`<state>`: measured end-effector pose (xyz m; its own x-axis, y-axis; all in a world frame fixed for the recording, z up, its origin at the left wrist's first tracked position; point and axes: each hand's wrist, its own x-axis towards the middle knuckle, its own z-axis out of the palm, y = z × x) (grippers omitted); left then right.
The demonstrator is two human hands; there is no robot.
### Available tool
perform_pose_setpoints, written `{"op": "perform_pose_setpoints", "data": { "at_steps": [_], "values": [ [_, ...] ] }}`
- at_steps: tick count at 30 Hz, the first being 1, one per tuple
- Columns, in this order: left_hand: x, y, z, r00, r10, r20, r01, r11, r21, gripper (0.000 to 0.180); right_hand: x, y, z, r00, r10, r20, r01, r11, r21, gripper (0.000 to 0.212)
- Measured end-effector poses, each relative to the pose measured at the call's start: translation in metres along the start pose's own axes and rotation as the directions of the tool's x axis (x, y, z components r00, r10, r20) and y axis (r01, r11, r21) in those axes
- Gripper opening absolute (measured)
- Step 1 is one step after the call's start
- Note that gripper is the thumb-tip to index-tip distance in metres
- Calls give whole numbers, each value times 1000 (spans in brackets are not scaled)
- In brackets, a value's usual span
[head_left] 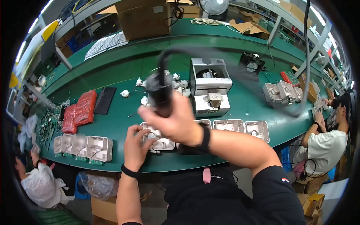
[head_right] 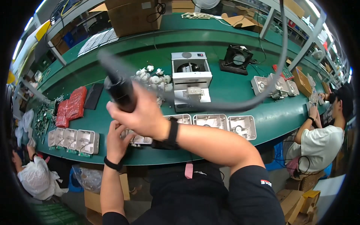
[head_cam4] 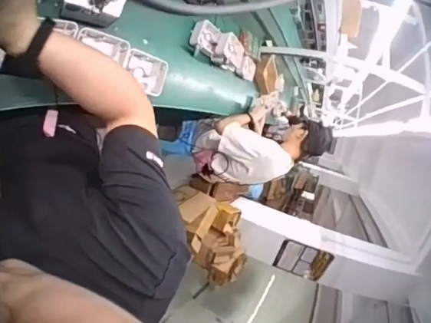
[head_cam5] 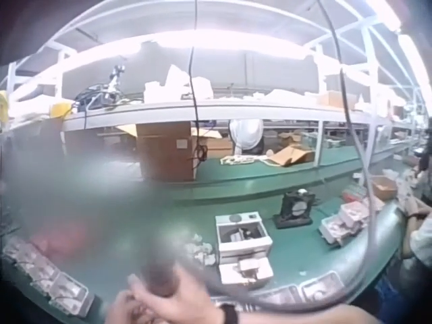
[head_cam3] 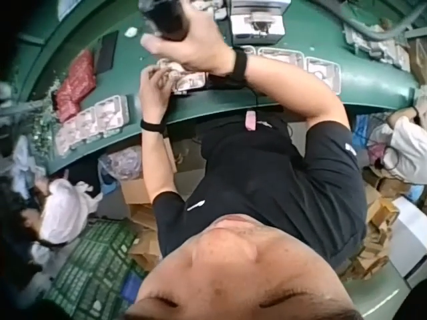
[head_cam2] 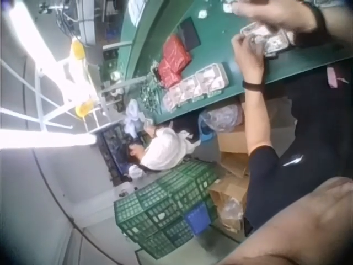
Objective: Assembling small electronic parts using an electric screwdriver and organizing them into trays.
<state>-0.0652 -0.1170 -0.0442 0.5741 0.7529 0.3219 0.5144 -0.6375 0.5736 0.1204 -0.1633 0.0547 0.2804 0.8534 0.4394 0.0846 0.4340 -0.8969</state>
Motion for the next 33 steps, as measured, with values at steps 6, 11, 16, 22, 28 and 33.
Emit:
{"op": "perform_pose_setpoints", "data": {
  "at_steps": [6,11,16,22,28,33],
  "values": [
    [-17,27,2,994,-62,-92,63,998,9,32,-5,-54,-102,989,-109,-104,106,994,-37,18],
    [-14,31,11,995,-82,-61,82,997,-7,42,15,-40,-141,945,-182,-274,157,981,-111,17],
    [-13,45,10,953,-279,-114,249,941,-229,66,22,-28,-148,966,-109,-234,75,986,-149,17],
    [-19,26,12,980,-196,-38,196,981,-10,78,8,-47,-91,991,-14,-135,21,998,51,19],
    [-18,22,16,974,-223,27,224,973,-46,78,14,-30,2,992,-101,72,85,977,195,22],
    [-19,13,22,973,-228,29,230,968,-103,74,9,-5,38,972,8,234,-50,983,175,30]
  ]
}}
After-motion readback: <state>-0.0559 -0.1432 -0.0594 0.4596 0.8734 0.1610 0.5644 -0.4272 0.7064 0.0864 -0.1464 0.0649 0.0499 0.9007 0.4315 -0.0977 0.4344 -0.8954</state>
